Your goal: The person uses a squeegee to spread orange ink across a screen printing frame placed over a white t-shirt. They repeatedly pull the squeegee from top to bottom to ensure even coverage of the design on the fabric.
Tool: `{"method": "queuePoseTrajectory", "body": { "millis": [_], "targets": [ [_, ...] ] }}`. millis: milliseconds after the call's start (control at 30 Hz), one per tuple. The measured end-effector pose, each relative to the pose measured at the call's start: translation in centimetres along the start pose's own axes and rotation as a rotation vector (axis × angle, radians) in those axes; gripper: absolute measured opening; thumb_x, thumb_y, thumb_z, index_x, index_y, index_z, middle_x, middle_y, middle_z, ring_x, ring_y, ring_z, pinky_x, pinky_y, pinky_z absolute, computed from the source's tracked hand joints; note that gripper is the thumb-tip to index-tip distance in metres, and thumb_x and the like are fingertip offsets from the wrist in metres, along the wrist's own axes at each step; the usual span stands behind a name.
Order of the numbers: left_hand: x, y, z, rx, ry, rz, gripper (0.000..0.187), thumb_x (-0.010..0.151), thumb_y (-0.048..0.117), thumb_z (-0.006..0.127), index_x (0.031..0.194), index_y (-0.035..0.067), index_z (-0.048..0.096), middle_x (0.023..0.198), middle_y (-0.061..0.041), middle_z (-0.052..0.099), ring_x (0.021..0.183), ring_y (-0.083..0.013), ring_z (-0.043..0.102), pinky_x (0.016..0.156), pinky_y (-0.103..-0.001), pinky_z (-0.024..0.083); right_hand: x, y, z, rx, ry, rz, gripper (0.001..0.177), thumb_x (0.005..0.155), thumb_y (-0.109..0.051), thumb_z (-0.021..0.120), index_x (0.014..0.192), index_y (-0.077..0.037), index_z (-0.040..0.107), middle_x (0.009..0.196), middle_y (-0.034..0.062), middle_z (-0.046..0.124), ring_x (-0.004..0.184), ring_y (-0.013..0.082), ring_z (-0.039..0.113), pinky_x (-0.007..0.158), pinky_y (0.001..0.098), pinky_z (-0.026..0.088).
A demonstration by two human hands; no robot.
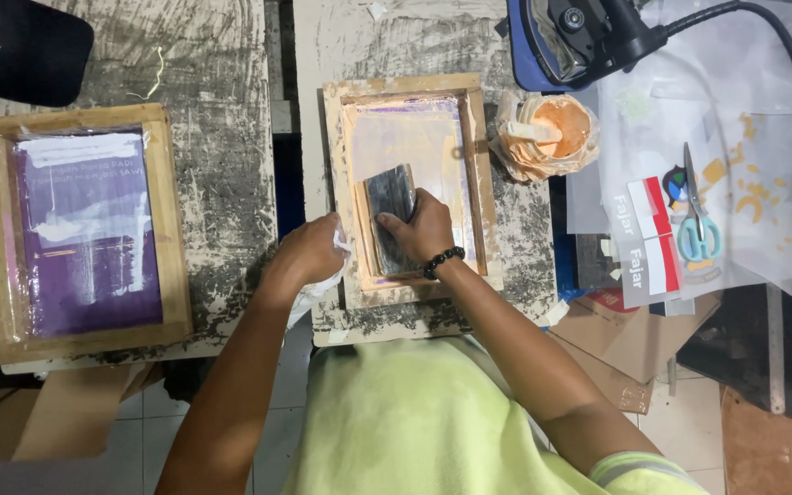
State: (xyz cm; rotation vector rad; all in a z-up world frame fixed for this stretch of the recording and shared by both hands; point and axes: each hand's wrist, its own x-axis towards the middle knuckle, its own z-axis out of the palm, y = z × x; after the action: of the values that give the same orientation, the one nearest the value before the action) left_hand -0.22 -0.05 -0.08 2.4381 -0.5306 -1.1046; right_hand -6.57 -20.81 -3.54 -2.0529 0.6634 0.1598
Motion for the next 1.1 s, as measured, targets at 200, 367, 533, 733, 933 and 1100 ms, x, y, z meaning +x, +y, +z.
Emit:
{"method": "queuePoseTrajectory", "body": {
  "millis": [200, 367, 533, 733, 933, 1100],
  "targets": [
    [-0.3, 0.5, -0.2, -0.028, 0.009, 0.001, 0.021, 0.09, 0.016, 0.062, 0.108, 0.007, 0.062, 0.103, -0.026, 0.071, 0.099, -0.0496, 0.07, 0.081, -0.06, 0.054, 2.0, 2.3, -1.9, -0.11, -0.008, -0.015, 0.046, 0.075, -0.033, 0.088, 0.1, 0.0, 0.068, 0.084, 0.023, 0.073, 0.094, 0.0436, 0.073, 0.074, 0.0501, 0.058],
    [0.0, 0.5, -0.1, -0.022, 0.013, -0.013, 0.021, 0.09, 0.016, 0.061, 0.109, 0.007, 0.061, 0.101, -0.024, 0.071, 0.097, -0.0478, 0.071, 0.08, -0.06, 0.055, 4.1, 3.9, -4.4, -0.23, 0.03, -0.048, 0.045, 0.074, -0.032, 0.089, 0.1, 0.0, 0.07, 0.086, 0.0243, 0.073, 0.095, 0.0446, 0.073, 0.076, 0.0513, 0.058],
    [-0.7, 1.0, -0.7, -0.009, 0.012, -0.009, 0.021, 0.091, 0.017, 0.062, 0.11, 0.008, 0.062, 0.101, -0.021, 0.07, 0.098, -0.0467, 0.071, 0.081, -0.059, 0.054, 4.0, 2.4, -5.0, -0.266, 0.047, -0.097, 0.044, 0.074, -0.03, 0.09, 0.098, 0.0, 0.069, 0.083, 0.024, 0.072, 0.092, 0.0459, 0.073, 0.074, 0.0503, 0.059],
    [-0.9, 0.9, -0.3, -0.022, 0.034, -0.006, 0.021, 0.09, 0.015, 0.062, 0.109, 0.006, 0.063, 0.099, -0.021, 0.07, 0.095, -0.0454, 0.072, 0.078, -0.058, 0.055, 3.7, 1.1, -7.5, -0.323, 0.054, -0.134, 0.045, 0.075, -0.033, 0.089, 0.103, -0.004, 0.069, 0.086, 0.0216, 0.073, 0.095, 0.0448, 0.072, 0.077, 0.0518, 0.059],
    [-1.1, 0.8, -0.4, -0.019, 0.031, 0.001, 0.03, 0.089, 0.013, 0.061, 0.116, 0.0, 0.063, 0.102, -0.024, 0.07, 0.096, -0.0459, 0.071, 0.079, -0.06, 0.055, 2.7, -0.1, -9.4, -0.316, 0.021, -0.231, 0.048, 0.075, -0.037, 0.089, 0.102, -0.004, 0.068, 0.088, 0.0273, 0.071, 0.097, 0.0502, 0.069, 0.076, 0.058, 0.054],
    [-0.9, 1.0, -0.7, -0.025, 0.019, 0.013, 0.033, 0.089, 0.013, 0.061, 0.118, -0.002, 0.062, 0.104, -0.025, 0.07, 0.097, -0.0473, 0.071, 0.078, -0.06, 0.055, 3.5, 1.7, -9.2, -0.358, -0.139, -0.281, 0.047, 0.071, -0.036, 0.089, 0.103, -0.007, 0.07, 0.089, 0.0246, 0.073, 0.098, 0.0499, 0.07, 0.079, 0.0575, 0.055]
  ]
}}
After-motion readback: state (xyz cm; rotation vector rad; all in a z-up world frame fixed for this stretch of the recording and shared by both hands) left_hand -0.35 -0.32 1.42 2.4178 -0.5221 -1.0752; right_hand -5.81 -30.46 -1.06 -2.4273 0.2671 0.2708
